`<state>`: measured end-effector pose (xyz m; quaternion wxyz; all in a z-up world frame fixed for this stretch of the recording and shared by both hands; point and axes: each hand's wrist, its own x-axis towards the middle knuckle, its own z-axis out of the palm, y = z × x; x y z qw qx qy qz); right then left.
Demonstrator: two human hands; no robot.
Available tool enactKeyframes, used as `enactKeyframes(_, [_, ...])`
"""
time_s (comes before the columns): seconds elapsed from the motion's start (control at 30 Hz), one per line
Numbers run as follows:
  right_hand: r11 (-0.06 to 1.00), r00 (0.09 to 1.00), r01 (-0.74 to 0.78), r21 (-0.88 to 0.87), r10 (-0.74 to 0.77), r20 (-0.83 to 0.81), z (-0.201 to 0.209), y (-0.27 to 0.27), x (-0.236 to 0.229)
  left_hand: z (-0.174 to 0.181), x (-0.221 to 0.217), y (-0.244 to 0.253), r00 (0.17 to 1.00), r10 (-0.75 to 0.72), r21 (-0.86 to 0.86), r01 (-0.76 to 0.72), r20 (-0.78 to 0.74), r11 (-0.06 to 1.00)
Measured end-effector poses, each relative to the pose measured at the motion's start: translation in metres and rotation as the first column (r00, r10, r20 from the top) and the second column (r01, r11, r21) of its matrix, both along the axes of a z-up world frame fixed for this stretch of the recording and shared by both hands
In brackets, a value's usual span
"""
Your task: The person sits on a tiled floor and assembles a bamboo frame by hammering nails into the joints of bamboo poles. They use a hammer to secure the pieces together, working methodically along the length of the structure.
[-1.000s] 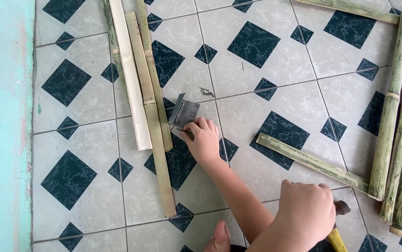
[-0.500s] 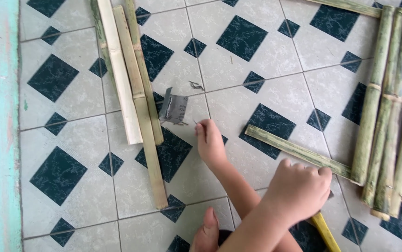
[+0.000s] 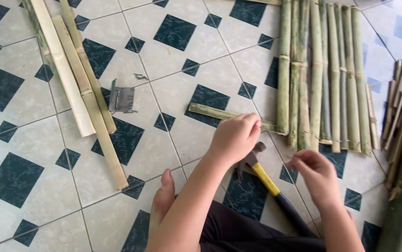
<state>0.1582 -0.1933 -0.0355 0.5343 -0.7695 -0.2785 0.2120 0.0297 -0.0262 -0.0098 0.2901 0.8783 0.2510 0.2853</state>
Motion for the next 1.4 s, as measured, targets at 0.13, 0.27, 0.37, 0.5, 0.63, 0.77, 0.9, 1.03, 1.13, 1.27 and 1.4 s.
enactKeyframes(0.13, [0.992,0.999,-0.017,0.124,0.024,-0.049,-0.009,-0.008,0.024,-0.006,0.044,-0.065,0.987,-0.158,0.092,0.160,-0.029,0.983])
enactKeyframes(0.27, [0.971,0.923,-0.012,0.240,0.103,-0.371,-0.039,-0.006,0.052,-0.019,0.079,-0.106,0.981,-0.118,0.066,0.129,-0.152,0.989])
enactKeyframes(0.37, [0.975,0.901,-0.039,0.220,0.129,-0.414,-0.034,-0.003,0.069,-0.028,0.088,-0.103,0.960,-0.175,-0.008,0.177,-0.217,0.984])
enactKeyframes(0.5, [0.986,0.906,-0.070,0.153,0.127,-0.403,-0.006,0.009,0.072,-0.013,0.074,-0.090,0.968,-0.247,-0.333,0.221,-0.037,0.917])
enactKeyframes(0.63, [0.995,0.933,-0.099,0.025,0.102,-0.346,-0.006,0.025,0.070,-0.034,0.081,-0.075,0.978,-0.192,-0.402,0.144,-0.080,0.904])
enactKeyframes(0.77, [0.972,0.997,-0.012,-0.233,0.031,0.077,-0.010,0.016,0.083,-0.054,0.082,-0.067,0.954,-0.038,-0.222,-0.030,-0.298,0.975])
enactKeyframes(0.9, [0.985,0.983,0.119,-0.123,-0.099,0.157,0.005,0.010,0.084,-0.080,0.084,-0.064,0.911,0.105,0.044,-0.095,-0.398,0.994])
enactKeyframes(1.03, [0.983,0.973,0.144,-0.114,-0.119,0.199,0.002,0.002,0.090,-0.092,0.079,-0.064,0.876,0.052,0.100,-0.004,-0.480,0.995])
enactKeyframes(1.13, [0.985,0.976,0.159,-0.067,-0.147,0.162,0.013,0.002,0.090,-0.104,0.082,-0.062,0.844,0.094,0.246,0.046,-0.528,0.968])
enactKeyframes(1.27, [0.977,0.978,0.197,-0.078,-0.191,0.080,0.020,0.004,0.089,-0.106,0.102,-0.041,0.861,0.229,0.310,-0.088,-0.455,0.947])
enactKeyframes(1.4, [0.971,0.977,0.208,-0.120,-0.201,0.067,0.030,0.008,0.084,-0.109,0.137,-0.016,0.905,0.268,0.159,-0.226,-0.330,0.961])
